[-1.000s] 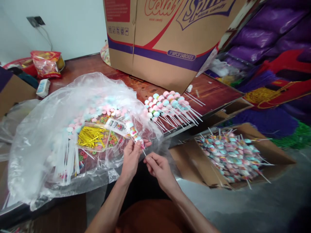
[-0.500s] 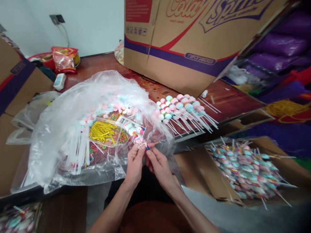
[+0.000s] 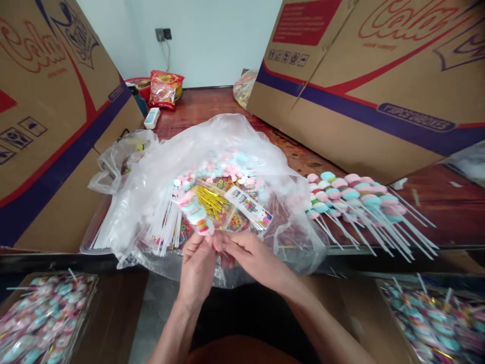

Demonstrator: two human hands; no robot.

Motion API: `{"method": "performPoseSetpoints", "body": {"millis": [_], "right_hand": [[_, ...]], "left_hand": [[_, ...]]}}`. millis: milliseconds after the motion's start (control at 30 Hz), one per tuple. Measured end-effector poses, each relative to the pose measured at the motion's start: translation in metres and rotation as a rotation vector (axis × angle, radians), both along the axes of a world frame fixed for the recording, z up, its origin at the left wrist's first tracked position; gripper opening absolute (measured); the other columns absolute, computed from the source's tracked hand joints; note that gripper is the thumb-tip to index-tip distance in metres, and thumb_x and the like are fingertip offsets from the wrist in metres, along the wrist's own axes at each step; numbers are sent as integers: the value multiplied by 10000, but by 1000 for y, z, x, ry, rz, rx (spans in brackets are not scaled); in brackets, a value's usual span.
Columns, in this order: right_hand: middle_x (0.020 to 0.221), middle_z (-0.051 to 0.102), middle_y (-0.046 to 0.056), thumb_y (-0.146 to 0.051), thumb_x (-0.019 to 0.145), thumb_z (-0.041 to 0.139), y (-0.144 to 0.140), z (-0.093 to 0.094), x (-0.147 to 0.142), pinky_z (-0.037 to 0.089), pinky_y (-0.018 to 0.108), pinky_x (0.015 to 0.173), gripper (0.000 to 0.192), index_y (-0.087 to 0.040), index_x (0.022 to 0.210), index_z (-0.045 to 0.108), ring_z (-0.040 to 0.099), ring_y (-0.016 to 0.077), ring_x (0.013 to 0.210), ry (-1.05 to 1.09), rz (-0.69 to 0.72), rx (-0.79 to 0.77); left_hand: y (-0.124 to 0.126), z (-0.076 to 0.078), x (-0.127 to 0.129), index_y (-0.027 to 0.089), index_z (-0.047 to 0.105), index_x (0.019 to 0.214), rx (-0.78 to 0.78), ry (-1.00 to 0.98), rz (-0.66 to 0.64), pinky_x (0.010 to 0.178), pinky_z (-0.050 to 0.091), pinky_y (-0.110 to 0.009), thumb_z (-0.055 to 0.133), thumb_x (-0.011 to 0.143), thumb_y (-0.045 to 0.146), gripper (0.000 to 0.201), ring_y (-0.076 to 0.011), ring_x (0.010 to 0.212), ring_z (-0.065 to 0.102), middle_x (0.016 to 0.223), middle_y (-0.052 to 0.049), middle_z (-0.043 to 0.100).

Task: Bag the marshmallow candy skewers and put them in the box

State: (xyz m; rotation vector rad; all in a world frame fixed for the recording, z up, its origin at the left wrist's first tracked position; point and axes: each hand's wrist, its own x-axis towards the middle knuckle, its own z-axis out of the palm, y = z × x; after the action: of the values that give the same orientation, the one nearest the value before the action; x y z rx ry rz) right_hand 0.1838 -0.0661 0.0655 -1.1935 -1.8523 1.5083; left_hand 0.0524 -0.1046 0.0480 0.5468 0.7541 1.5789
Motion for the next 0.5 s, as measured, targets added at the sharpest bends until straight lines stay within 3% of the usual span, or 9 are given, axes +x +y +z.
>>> {"method": "performPoseSetpoints", "body": {"millis": [100,167,300,500], "right_hand": [[927,719,102,-180,951,526,33,2,-27,441,300,729,220,-165,826,706,656,226,884,-569,-91,460],[1025,715,134,-165,934,561,50,-3,-45,451,322,785,170,-157,925,731,655,261,984,-803,-63,587],[1075,704,173,-135,923,558,64,-18,-65,468,346,817,203,-112,1057,709,655,292,1033,-986,55,641],[1022,714,159,-68,921,473,61,-21,-56,446,322,751,247,-102,1106,632,667,261,926,-942,-26,630]], "left_hand": [[1,-2,-23,176,714,778,-37,45,212,608,443,-230,777,804,299,141,-87,594,421,632,31,443],[1,-5,-34,161,713,817,-113,74,229,547,377,-203,791,789,310,171,-72,568,335,629,44,390],[-1,-13,-40,152,694,888,-188,99,159,495,279,-194,805,763,396,295,-75,570,274,632,51,352],[2,-16,-32,188,561,797,-160,78,164,506,274,-193,767,809,387,287,-69,546,261,627,62,388]]}}
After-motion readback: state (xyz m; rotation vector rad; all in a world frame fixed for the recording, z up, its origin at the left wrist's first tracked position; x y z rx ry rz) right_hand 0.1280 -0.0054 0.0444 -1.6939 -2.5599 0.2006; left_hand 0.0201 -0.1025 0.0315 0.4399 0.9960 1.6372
